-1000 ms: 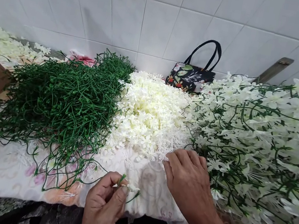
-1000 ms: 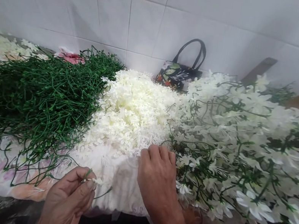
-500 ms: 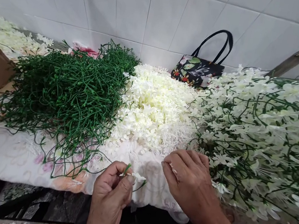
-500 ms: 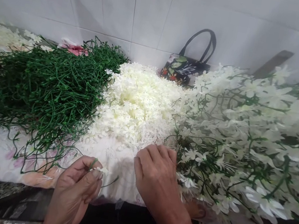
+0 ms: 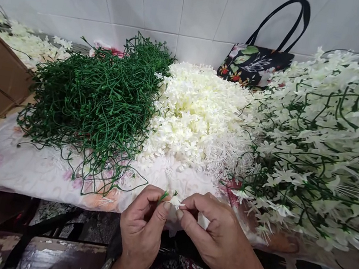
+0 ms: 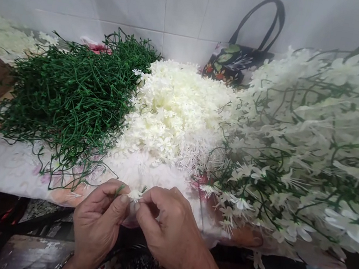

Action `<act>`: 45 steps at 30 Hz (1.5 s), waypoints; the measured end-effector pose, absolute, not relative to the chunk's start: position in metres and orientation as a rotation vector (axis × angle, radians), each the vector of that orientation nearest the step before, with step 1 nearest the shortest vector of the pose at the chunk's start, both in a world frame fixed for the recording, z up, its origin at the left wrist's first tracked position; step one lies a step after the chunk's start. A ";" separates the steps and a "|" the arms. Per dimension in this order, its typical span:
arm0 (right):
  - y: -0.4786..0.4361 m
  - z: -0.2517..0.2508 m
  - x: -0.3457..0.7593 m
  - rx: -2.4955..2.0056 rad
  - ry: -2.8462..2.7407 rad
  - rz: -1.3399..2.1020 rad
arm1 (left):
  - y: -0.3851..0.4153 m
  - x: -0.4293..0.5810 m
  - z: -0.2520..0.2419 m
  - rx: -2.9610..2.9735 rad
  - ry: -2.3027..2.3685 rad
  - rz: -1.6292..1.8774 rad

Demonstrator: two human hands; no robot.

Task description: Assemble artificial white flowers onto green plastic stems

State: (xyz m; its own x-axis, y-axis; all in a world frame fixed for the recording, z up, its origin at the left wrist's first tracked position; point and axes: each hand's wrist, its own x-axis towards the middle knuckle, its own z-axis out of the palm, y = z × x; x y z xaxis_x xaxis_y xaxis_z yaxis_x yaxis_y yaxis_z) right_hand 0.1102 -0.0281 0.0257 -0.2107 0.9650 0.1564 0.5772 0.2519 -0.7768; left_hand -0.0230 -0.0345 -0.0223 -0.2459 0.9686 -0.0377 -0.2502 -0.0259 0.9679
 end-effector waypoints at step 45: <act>-0.033 0.013 0.107 -1.165 -2.066 0.275 | -0.034 -0.034 -0.018 0.835 1.002 1.206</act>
State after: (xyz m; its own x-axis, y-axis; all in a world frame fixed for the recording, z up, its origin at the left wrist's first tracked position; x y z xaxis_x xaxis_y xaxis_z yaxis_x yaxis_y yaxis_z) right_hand 0.1071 -0.0330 0.0126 -0.3177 0.8087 0.4950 0.6512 0.5656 -0.5061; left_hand -0.0339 -0.0340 -0.0180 0.0623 0.9839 -0.1676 -0.3452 0.1788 0.9213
